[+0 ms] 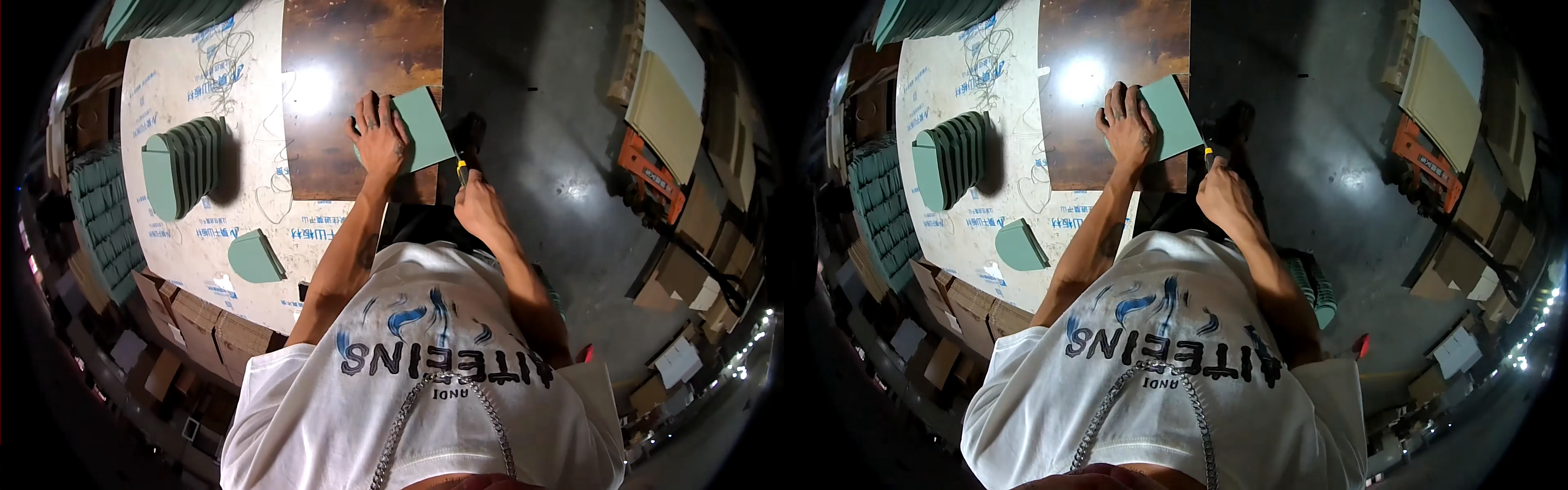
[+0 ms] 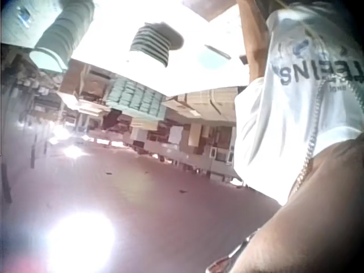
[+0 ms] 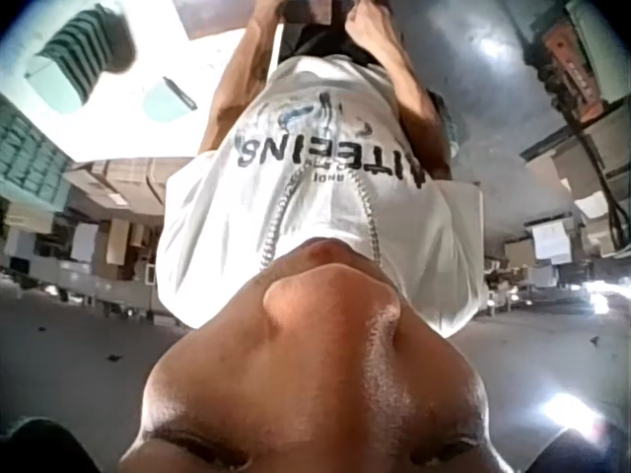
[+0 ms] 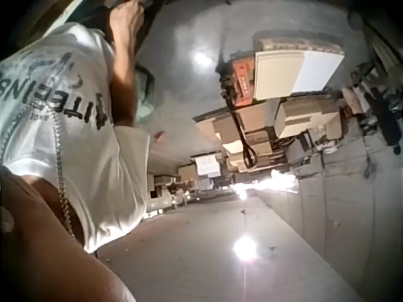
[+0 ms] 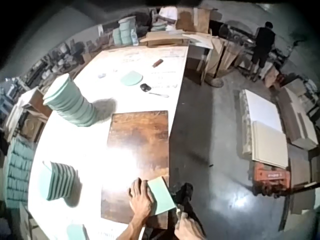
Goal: Using a utility knife to trim the edges of stacked green foam pieces and adjusting the knife blade.
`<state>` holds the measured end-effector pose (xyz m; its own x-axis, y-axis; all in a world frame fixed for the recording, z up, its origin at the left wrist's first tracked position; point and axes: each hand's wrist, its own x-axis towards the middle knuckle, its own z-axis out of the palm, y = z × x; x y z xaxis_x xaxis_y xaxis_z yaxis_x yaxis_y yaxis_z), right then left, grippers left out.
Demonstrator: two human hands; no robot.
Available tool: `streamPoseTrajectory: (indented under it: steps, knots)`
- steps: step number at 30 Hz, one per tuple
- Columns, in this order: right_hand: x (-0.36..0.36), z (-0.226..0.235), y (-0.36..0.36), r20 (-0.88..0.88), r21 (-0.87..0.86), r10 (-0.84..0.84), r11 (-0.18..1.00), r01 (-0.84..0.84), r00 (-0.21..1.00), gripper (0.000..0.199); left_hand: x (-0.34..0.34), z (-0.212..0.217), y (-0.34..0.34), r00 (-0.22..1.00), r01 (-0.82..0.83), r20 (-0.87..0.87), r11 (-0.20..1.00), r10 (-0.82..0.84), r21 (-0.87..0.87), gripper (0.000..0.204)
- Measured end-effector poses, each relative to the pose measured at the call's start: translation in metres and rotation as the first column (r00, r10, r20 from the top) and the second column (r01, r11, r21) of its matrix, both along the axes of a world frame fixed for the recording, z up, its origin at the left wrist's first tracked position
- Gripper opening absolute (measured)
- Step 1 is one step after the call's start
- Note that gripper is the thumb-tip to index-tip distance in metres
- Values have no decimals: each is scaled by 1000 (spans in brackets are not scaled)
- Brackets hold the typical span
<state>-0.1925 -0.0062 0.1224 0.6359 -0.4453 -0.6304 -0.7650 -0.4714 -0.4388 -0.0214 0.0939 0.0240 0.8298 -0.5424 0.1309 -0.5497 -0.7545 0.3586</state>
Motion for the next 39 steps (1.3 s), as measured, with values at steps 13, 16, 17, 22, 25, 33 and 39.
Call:
streamPoseTrajectory:
  steps: [13, 16, 17, 22, 25, 33, 39]
  knots:
    - [5, -20, -3, -160, 75, -45, 996, 57, 986, 31, 2, -4, -2, 1000, 10, -21, 999, -9, 51, 38]
    - [2, -20, 3, -99, 38, -35, 999, 39, 994, 30, -2, -7, 2, 1000, 0, 26, 999, 0, 35, 38]
    - [2, -17, 1, -89, 36, -39, 998, 42, 995, 30, 2, -8, 2, 1000, -7, 22, 999, 6, 34, 38]
    - [-13, -14, 3, -26, 0, 19, 1000, -19, 999, 27, 2, -8, -1, 1000, -2, 26, 999, 1, 38, 37]
    - [-19, -28, 9, 34, -43, -26, 999, 27, 999, 26, 0, 0, -7, 999, 5, 47, 999, -7, 46, 37]
    - [-22, -23, 4, 8, 23, 60, 998, -60, 998, 28, 1, -11, 4, 996, 57, 71, 996, -62, 73, 36]
    - [-73, -133, 57, 272, -297, 251, 940, -167, 929, 33, 2, -21, 18, 997, 12, 81, 998, -17, 60, 36]
